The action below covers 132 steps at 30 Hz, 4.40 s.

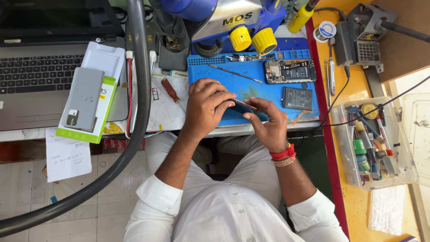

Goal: The person uses tweezers to place and adjust a small component on the motherboard of a disassembled smartphone. They then close the phone casing and use a metal tool to press along the edges to secure it.

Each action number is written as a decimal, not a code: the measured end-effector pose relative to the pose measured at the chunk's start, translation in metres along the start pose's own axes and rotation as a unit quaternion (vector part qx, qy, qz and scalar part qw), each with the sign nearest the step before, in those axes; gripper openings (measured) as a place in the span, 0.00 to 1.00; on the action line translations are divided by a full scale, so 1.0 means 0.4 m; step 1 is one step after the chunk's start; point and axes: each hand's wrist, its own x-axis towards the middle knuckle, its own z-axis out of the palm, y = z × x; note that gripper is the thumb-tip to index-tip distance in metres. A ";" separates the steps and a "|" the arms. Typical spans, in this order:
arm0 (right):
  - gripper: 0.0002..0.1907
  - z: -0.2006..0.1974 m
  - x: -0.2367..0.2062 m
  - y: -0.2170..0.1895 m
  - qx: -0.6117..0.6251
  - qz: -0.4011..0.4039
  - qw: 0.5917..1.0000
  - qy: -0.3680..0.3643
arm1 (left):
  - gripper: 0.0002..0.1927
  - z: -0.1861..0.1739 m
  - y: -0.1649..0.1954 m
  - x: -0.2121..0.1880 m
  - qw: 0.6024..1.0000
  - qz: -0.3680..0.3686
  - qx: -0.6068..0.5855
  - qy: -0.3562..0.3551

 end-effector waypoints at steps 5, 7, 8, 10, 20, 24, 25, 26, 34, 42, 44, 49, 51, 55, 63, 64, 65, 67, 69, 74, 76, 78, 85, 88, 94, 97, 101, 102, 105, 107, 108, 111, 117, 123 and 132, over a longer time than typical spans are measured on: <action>0.16 -0.031 0.008 -0.009 -0.023 0.012 1.000 -0.011 | 0.11 0.000 0.009 -0.001 1.000 -0.010 0.011 -0.022; 0.14 -0.036 0.007 -0.014 -0.039 0.006 0.999 -0.013 | 0.10 0.004 0.012 0.002 0.999 -0.009 0.015 -0.027; 0.15 -0.029 0.005 -0.016 -0.040 0.004 0.999 -0.009 | 0.10 0.006 0.013 0.003 0.999 -0.007 0.016 -0.027; 0.14 -0.016 0.002 -0.020 -0.051 0.008 0.999 -0.002 | 0.09 0.009 0.014 0.003 0.999 -0.009 0.017 -0.026; 0.11 0.040 -0.033 -0.018 -0.025 0.048 0.996 0.076 | 0.06 0.009 0.041 0.019 0.997 0.008 0.068 -0.019; 0.10 0.049 -0.034 -0.010 -0.088 0.033 0.991 0.098 | 0.06 0.000 0.059 0.023 0.990 0.066 0.119 -0.045; 0.10 0.051 -0.032 -0.011 -0.090 0.027 0.990 0.104 | 0.06 0.003 0.061 0.026 0.989 0.078 0.114 -0.050; 0.10 0.054 -0.030 -0.015 -0.092 0.019 0.990 0.110 | 0.07 0.006 0.063 0.029 0.988 0.089 0.111 -0.053; 0.15 0.021 0.020 -0.067 0.089 -0.001 0.992 0.092 | 0.08 -0.022 0.054 0.033 0.999 0.025 -0.044 0.015; 0.11 -0.004 0.081 -0.160 -0.012 -0.086 0.993 0.078 | 0.10 -0.030 0.065 0.027 0.974 -0.048 -0.200 0.095; 0.11 0.002 0.084 -0.179 -0.040 -0.095 0.990 0.096 | 0.11 -0.039 0.066 0.028 0.975 -0.047 -0.198 0.084; 0.12 0.007 0.087 -0.190 -0.052 -0.117 0.989 0.072 | 0.15 -0.062 0.082 0.031 0.976 -0.057 -0.207 0.036; 0.12 -0.001 0.083 -0.174 -0.046 -0.109 0.991 0.057 | 0.15 -0.066 0.080 0.043 0.984 -0.021 -0.170 0.038; 0.11 -0.004 0.044 -0.111 0.039 -0.047 0.996 0.071 | 0.20 -0.072 0.073 0.051 0.994 0.023 -0.105 -0.002; 0.13 -0.031 -0.024 0.001 0.084 0.020 0.993 0.084 | 0.10 -0.014 0.042 0.068 0.987 0.101 0.044 -0.114; 0.14 -0.040 -0.022 0.003 0.059 0.024 0.995 0.077 | 0.10 -0.006 0.042 0.072 0.985 0.106 0.057 -0.124; 0.15 -0.048 -0.014 0.004 0.033 0.027 0.997 0.070 | 0.11 0.000 0.041 0.076 0.982 0.111 0.070 -0.134; 0.16 -0.059 0.001 0.003 -0.008 0.022 0.999 0.044 | 0.11 0.009 0.043 0.080 0.978 0.119 0.088 -0.146; 0.15 -0.063 0.019 0.004 -0.034 0.005 0.999 0.006 | 0.10 0.013 0.044 0.081 0.976 0.124 0.099 -0.152; 0.09 -0.059 0.036 0.011 -0.071 -0.059 0.996 0.002 | 0.15 0.015 0.043 0.087 0.977 0.132 0.103 -0.136; 0.09 -0.062 0.040 0.012 -0.070 -0.059 0.996 0.003 | 0.18 0.010 0.039 0.090 0.983 0.122 0.083 -0.108; 0.09 -0.061 0.044 0.007 -0.064 -0.050 0.997 0.002 | 0.22 -0.005 0.027 0.084 0.993 0.094 0.039 -0.066; 0.18 -0.055 0.091 -0.055 -0.110 -0.068 0.991 -0.043 | 0.11 0.000 -0.039 0.041 0.961 -0.094 -0.253 -0.069; 0.14 -0.041 0.117 -0.087 -0.165 -0.123 0.977 -0.058 | 0.09 0.005 -0.059 0.030 0.954 -0.102 -0.273 -0.070; 0.11 -0.008 0.144 -0.104 -0.235 -0.147 0.958 -0.079 | 0.07 0.008 -0.076 0.024 0.953 -0.098 -0.279 -0.061; 0.10 0.005 0.149 -0.105 -0.244 -0.166 0.953 -0.064 | 0.06 0.015 -0.068 0.023 0.956 -0.118 -0.264 -0.048; 0.15 0.004 0.156 -0.123 -0.275 -0.159 0.946 -0.071 | 0.12 -0.005 -0.075 0.027 0.960 -0.113 -0.254 -0.038; 0.18 0.003 0.155 -0.131 -0.286 -0.154 0.943 -0.079 | 0.15 -0.013 -0.079 0.021 0.957 -0.112 -0.264 -0.035; 0.17 0.014 0.164 -0.154 -0.319 -0.180 0.926 -0.090 | 0.16 -0.035 -0.103 0.009 0.950 -0.113 -0.291 0.000; 0.15 0.024 0.170 -0.168 -0.327 -0.194 0.920 -0.098 | 0.12 -0.039 -0.117 -0.004 0.942 -0.135 -0.308 -0.014; 0.15 0.030 0.173 -0.174 -0.331 -0.200 0.917 -0.101 | 0.11 -0.040 -0.125 -0.011 0.937 -0.146 -0.316 -0.022; 0.10 0.053 0.181 -0.186 -0.351 -0.187 0.909 -0.124 | 0.10 -0.024 -0.138 -0.022 0.907 -0.197 -0.371 -0.030; 0.12 0.087 0.179 -0.183 -0.367 -0.195 0.901 -0.121 | 0.09 -0.015 -0.157 -0.035 0.930 -0.169 -0.324 -0.022; 0.09 0.110 0.177 -0.184 -0.384 -0.192 0.897 -0.103 | 0.05 -0.018 -0.149 -0.039 0.948 -0.154 -0.280 -0.001; 0.08 0.100 0.141 -0.175 -0.304 -0.175 0.935 -0.056 | 0.29 -0.049 -0.134 -0.050 0.925 -0.107 -0.364 0.017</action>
